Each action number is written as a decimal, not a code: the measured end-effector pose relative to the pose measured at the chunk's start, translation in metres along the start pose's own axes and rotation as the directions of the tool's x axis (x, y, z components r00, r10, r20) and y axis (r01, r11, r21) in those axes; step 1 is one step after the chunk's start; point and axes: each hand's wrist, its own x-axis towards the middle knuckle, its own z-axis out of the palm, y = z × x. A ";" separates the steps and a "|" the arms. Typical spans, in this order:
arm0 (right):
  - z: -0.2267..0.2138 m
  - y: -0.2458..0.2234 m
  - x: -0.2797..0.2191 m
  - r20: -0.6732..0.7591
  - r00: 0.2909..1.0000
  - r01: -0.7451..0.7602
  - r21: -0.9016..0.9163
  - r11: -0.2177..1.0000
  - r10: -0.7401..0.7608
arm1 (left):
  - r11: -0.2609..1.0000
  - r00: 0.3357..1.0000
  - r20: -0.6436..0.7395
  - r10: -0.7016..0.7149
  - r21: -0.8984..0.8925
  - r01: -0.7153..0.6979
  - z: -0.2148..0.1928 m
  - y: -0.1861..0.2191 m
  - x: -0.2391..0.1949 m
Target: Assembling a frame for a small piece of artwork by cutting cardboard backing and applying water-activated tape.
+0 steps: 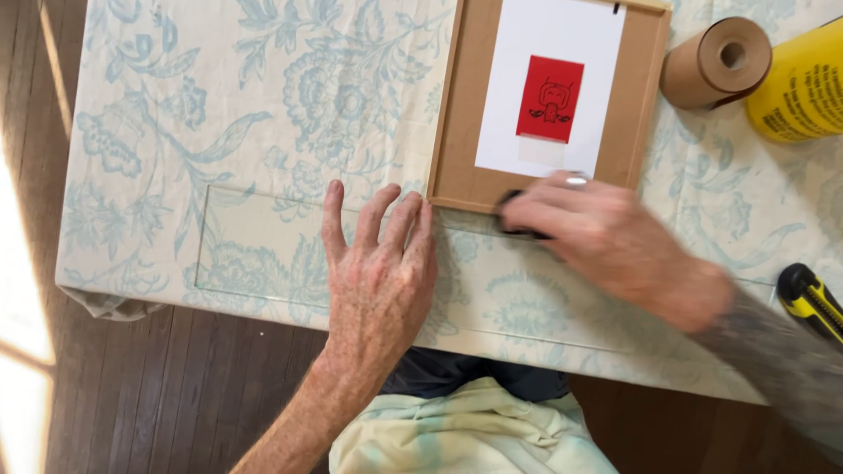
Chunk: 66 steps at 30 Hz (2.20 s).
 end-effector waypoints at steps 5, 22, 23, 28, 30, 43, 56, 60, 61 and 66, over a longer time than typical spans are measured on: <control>-0.041 0.011 -0.010 0.083 0.992 -0.108 0.153 0.982 0.096 | 0.997 0.998 -0.006 -0.061 -0.048 0.061 -0.005 -0.002 -0.005; 0.010 0.015 0.103 0.004 0.971 0.235 0.194 0.952 -0.240 | 0.993 0.997 0.060 -0.042 -0.104 0.048 0.013 0.021 -0.006; 0.009 0.017 0.103 0.007 0.967 0.249 0.201 0.947 -0.256 | 0.993 0.996 0.073 -0.042 -0.108 0.050 0.014 0.022 -0.007; 0.011 0.024 0.102 0.002 0.963 0.264 0.182 0.947 -0.269 | 0.991 0.997 0.066 -0.047 -0.120 0.054 0.012 0.021 -0.007; 0.015 0.025 0.099 -0.003 0.972 0.233 0.168 0.958 -0.236 | 0.990 0.997 0.063 -0.047 -0.130 0.055 0.012 0.021 -0.010; -0.007 0.035 0.103 -0.196 0.968 0.183 0.136 0.974 -0.154 | 0.994 0.995 0.094 -0.036 -0.096 0.045 0.007 0.023 -0.014; 0.019 0.005 0.074 -0.093 0.995 -0.019 0.254 0.967 0.044 | 0.993 0.988 0.138 -0.068 -0.090 0.080 0.022 0.026 -0.011; 0.007 0.003 0.085 -0.049 0.999 0.008 0.211 0.978 0.002 | 0.996 0.987 0.152 -0.060 -0.055 0.069 0.021 0.028 -0.006; 0.007 0.005 0.086 -0.058 0.998 -0.017 0.150 0.989 0.026 | 0.996 0.988 0.145 -0.059 -0.051 0.067 0.022 0.028 -0.007; 0.021 0.010 0.080 -0.054 0.998 0.014 0.051 0.999 -0.011 | 0.998 0.991 0.122 -0.057 -0.032 0.061 0.021 0.030 -0.006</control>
